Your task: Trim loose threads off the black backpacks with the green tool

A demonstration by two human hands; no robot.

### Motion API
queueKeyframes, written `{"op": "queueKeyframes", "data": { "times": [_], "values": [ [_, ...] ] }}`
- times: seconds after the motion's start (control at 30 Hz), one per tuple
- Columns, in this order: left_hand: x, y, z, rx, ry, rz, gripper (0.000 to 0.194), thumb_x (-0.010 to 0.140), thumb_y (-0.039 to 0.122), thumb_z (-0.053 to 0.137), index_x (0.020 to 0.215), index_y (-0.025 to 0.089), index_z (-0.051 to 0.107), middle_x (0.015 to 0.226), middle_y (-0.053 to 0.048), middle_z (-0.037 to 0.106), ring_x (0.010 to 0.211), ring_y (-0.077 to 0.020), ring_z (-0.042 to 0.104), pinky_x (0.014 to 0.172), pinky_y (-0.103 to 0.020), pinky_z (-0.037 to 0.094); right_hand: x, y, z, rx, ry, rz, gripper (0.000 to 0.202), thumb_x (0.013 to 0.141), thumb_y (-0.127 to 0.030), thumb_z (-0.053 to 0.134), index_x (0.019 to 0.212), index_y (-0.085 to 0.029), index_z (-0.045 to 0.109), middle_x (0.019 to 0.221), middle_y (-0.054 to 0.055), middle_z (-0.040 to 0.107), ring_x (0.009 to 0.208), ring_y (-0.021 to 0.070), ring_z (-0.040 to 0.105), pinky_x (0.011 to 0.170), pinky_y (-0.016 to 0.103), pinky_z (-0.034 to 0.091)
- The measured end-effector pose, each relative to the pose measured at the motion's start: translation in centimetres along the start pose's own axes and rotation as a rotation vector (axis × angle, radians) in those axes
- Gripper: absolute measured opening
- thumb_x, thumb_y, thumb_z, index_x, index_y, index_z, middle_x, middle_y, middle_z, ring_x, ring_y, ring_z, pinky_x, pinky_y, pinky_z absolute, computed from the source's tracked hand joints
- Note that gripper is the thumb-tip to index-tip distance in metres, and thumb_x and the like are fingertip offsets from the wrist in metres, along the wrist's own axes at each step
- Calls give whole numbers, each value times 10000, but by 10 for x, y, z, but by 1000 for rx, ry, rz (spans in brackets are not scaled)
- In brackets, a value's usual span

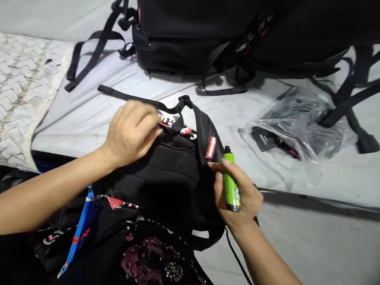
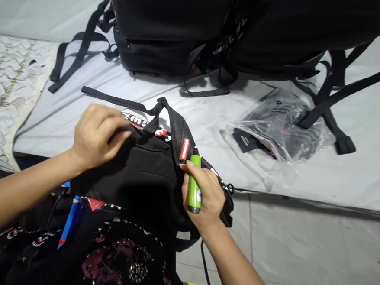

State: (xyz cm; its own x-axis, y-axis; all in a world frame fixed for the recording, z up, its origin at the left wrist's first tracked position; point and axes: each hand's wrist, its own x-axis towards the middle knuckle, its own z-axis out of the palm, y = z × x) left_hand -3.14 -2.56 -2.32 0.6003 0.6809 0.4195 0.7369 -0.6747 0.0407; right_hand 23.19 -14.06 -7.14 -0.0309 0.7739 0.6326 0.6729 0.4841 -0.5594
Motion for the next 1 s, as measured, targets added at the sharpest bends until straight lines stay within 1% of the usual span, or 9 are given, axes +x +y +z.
{"op": "queueKeyframes", "data": {
  "times": [0.2, 0.37, 0.5, 0.57, 0.63, 0.7, 0.77, 0.83, 1.0],
  "values": [
    [-21, 11, -8, 82, -285, 76, 295, 908, 432, 656, 964, 143, 655, 886, -86, 652, 846, -244, 556, 764, -383, 392, 9, -20, 46, 51, -115, -137, 497, 928, -87, 580, 1402, -227, 531, 1193, 132, 715, 1078, 272, 684, 903, 444, 573],
    [-36, 17, -26, -66, -262, 159, 327, 996, 428, 507, 917, 152, 664, 878, -69, 644, 789, -192, 547, 681, -321, 406, 14, -22, 72, 29, -31, -243, 550, 897, -86, 644, 1406, -231, 495, 1153, 133, 726, 1071, 289, 678, 870, 441, 553],
    [-27, 11, -38, -99, -185, 65, 335, 1021, 417, 448, 1085, 184, 680, 1051, -86, 683, 999, -222, 591, 872, -351, 449, 14, -19, 72, 39, -72, -228, 496, 903, -116, 642, 1348, -284, 502, 1039, 84, 736, 998, 272, 691, 820, 436, 546],
    [-11, 9, -35, -34, -179, -26, 432, 955, 417, 580, 1331, 204, 581, 1308, -126, 610, 1265, -309, 487, 1019, -434, 391, 14, -22, 67, 72, -104, -241, 466, 905, -115, 632, 1318, -296, 514, 1032, 74, 738, 987, 263, 692, 819, 439, 546],
    [6, 7, -25, 0, -300, -77, 830, 834, 412, 741, 1533, 191, 354, 1488, -170, 466, 1396, -381, 349, 1093, -492, 326, 13, -27, 59, 139, -149, -250, 463, 893, -99, 635, 1297, -298, 530, 1055, 76, 740, 995, 260, 693, 829, 447, 554],
    [20, 6, -14, 13, -458, -103, 1023, 762, 390, 809, 1581, 161, 240, 1498, -199, 446, 1361, -401, 388, 1087, -488, 334, 11, -31, 52, 199, -218, -244, 461, 879, -92, 645, 1285, -286, 543, 1108, 95, 736, 1018, 268, 691, 840, 463, 566],
    [25, 5, -5, 31, -537, -136, 1041, 760, 393, 805, 1586, 154, 219, 1463, -203, 478, 1299, -388, 454, 1071, -474, 352, 10, -32, 48, 213, -292, -244, 451, 871, -100, 655, 1276, -267, 551, 1159, 123, 724, 1050, 284, 684, 848, 481, 575],
    [25, 6, -1, 45, -502, -118, 1082, 759, 401, 794, 1598, 153, 158, 1505, -214, 430, 1340, -393, 424, 1104, -495, 321, 10, -29, 47, 228, -308, -245, 444, 866, -110, 663, 1274, -246, 554, 1166, 142, 720, 1068, 291, 677, 863, 492, 578],
    [21, 9, 0, 46, -446, 75, 1270, 702, 355, 820, 1602, 155, -52, 1665, -212, 99, 1531, -426, 107, 1193, -615, 110, 12, -18, 52, 305, -266, -185, 435, 908, -243, 622, 1334, -218, 539, 1170, 140, 715, 1107, 300, 654, 925, 532, 559]
  ]
}}
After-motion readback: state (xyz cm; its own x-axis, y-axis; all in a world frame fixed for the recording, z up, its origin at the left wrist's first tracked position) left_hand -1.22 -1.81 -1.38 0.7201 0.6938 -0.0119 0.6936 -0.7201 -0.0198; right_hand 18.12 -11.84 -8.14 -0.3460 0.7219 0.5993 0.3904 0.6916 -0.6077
